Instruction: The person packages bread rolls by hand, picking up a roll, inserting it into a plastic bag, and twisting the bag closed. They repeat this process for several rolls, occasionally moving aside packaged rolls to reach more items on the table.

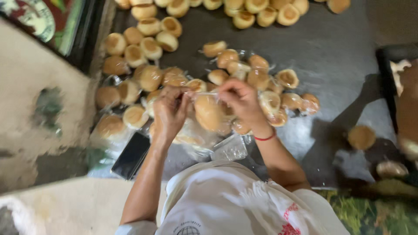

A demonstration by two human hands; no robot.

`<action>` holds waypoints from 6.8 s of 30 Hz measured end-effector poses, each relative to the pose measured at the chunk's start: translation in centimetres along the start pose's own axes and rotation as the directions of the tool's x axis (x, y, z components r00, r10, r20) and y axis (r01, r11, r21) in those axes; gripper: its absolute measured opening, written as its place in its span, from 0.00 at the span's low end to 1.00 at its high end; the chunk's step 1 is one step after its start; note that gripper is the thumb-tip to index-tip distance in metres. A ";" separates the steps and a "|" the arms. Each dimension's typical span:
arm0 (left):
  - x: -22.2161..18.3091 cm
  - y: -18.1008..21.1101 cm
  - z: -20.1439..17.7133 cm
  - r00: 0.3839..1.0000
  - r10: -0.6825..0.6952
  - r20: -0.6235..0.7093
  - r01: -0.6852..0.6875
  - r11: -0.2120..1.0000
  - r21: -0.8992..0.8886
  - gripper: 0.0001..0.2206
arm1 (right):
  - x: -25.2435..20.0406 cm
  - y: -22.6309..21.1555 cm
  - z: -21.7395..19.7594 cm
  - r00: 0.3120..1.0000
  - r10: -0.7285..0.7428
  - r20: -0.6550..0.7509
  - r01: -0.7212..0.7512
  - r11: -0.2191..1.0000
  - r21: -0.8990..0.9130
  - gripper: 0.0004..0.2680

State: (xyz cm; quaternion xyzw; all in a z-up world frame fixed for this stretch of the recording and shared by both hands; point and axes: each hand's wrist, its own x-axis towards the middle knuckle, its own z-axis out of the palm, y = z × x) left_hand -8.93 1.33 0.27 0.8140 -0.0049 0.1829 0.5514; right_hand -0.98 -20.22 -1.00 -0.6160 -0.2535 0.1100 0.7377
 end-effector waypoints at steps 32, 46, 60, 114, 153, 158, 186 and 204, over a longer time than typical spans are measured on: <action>1.1 -4.8 6.0 0.933 -0.340 0.121 0.338 0.705 -0.624 0.04 | 0.6 2.0 0.8 0.901 -0.418 0.111 0.387 0.664 -0.639 0.09; 3.8 -4.5 4.4 0.938 -0.312 0.151 0.322 0.619 -0.717 0.24 | 1.8 1.6 -3.6 0.792 -0.534 -0.297 0.155 0.645 -0.748 0.07; 5.6 -6.7 6.7 0.953 -0.294 -0.076 0.239 0.880 -0.411 0.14 | 3.2 6.8 0.9 0.933 -0.019 -0.359 0.019 1.000 -0.004 0.03; 9.7 -11.3 3.3 0.854 -0.519 0.023 0.422 0.666 -0.615 0.07 | 25.1 22.8 -14.9 0.997 -0.020 -0.069 -0.048 0.529 -0.847 0.16; 9.2 -7.2 8.0 0.961 -0.247 -0.122 0.161 0.864 -0.476 0.07 | 7.2 5.3 -1.6 0.858 -0.511 -0.056 0.360 0.675 -0.645 0.27; 8.6 -7.2 8.5 0.992 -0.085 -0.091 0.015 0.809 -0.588 0.09 | 6.0 4.7 -1.6 0.914 -0.375 0.157 0.337 0.483 -0.808 0.27; 8.3 -0.7 5.9 0.982 0.186 0.031 -0.187 0.982 0.014 0.21 | 3.2 5.8 -1.7 0.794 -0.602 0.079 0.403 0.424 -0.811 0.20; 9.4 -1.5 1.8 0.955 0.241 0.174 -0.232 0.970 -0.071 0.15 | 5.9 4.0 -5.8 0.976 -0.134 0.172 0.212 0.771 -0.600 0.05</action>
